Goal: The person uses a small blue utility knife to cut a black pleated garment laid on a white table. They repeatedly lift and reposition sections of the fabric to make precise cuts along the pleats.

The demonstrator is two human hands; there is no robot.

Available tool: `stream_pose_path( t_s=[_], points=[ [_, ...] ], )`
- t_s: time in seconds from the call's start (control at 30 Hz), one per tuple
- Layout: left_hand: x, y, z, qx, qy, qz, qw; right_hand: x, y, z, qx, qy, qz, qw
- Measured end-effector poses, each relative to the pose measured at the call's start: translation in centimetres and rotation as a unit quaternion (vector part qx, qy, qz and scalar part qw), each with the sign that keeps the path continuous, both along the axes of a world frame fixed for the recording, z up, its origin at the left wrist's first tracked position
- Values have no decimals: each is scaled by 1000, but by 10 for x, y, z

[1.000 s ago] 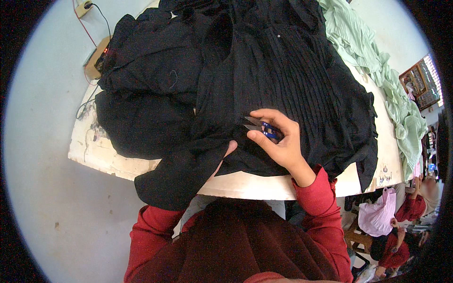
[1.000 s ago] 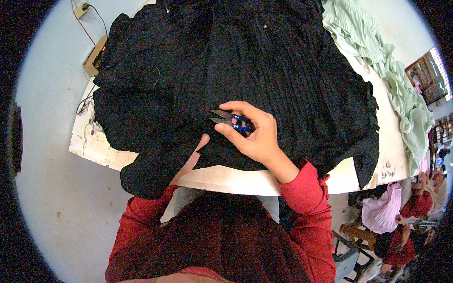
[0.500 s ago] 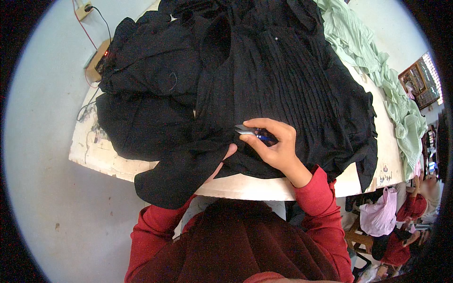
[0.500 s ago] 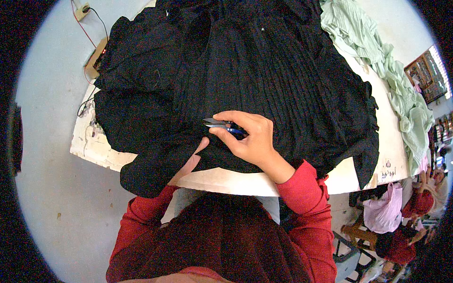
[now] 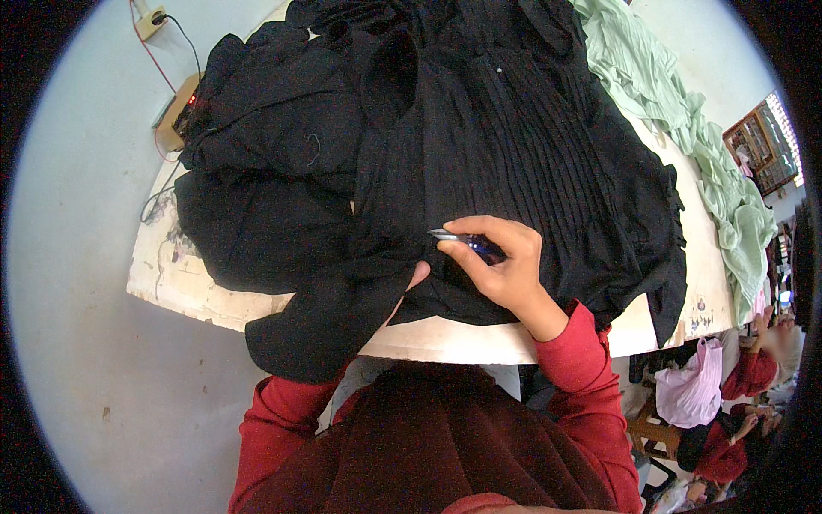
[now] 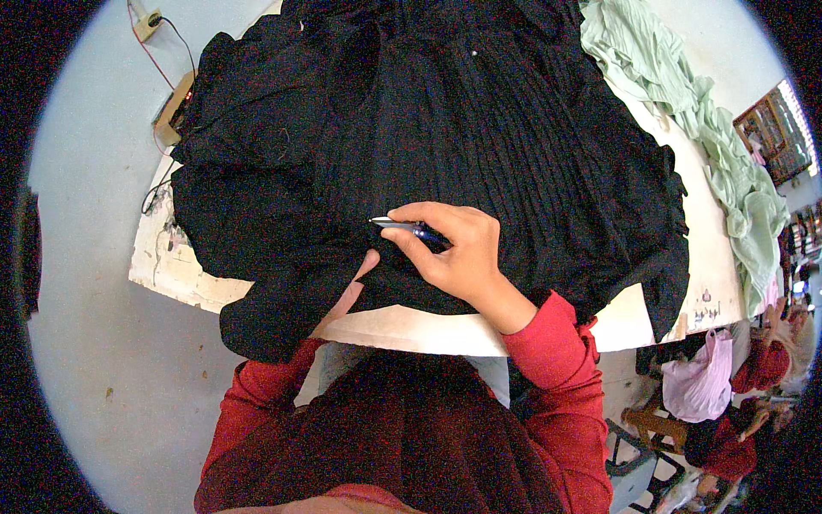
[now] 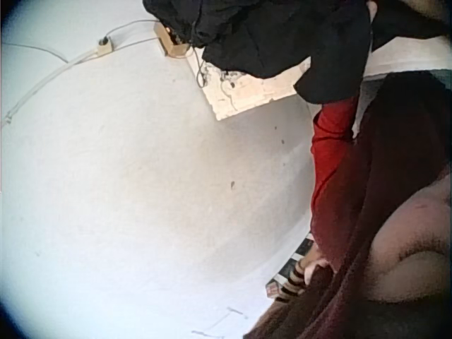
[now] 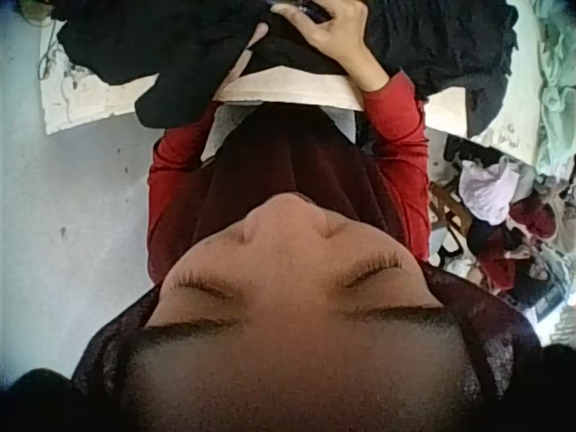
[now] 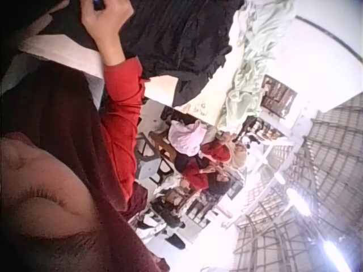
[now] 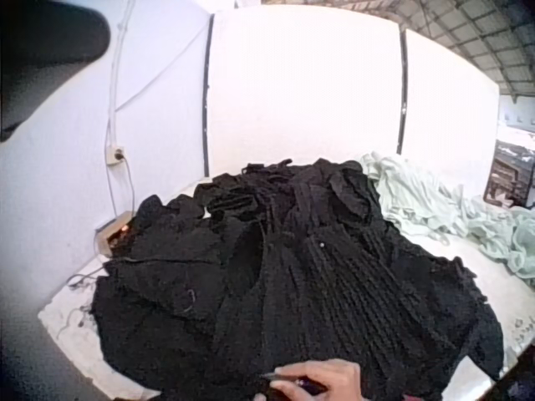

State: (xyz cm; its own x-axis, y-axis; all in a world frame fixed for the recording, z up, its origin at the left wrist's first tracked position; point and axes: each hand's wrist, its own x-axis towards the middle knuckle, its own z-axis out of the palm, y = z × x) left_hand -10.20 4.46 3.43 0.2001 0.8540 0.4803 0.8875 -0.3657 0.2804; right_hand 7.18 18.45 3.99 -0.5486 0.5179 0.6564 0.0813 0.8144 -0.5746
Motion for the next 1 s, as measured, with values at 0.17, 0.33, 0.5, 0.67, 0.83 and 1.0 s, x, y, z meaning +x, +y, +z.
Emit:
stream_pose_path(
  t_s=[0.17,0.33,0.5,0.67,0.83,1.0],
  points=[
    [17,8,0,-156,-266,120,943,4,-2,14,-16,-40,-7,999],
    [19,17,-7,-230,-355,154,893,5,-4,24,22,-94,-6,995],
    [20,9,20,-264,-412,88,868,7,-2,26,51,-88,4,995],
    [19,6,13,-242,-395,75,883,6,-2,26,65,-94,-1,993],
    [21,4,10,-224,-382,72,894,9,-3,26,48,-103,-8,994],
    [24,3,6,-200,-365,68,907,5,-8,28,-48,-46,-3,998]
  ],
)
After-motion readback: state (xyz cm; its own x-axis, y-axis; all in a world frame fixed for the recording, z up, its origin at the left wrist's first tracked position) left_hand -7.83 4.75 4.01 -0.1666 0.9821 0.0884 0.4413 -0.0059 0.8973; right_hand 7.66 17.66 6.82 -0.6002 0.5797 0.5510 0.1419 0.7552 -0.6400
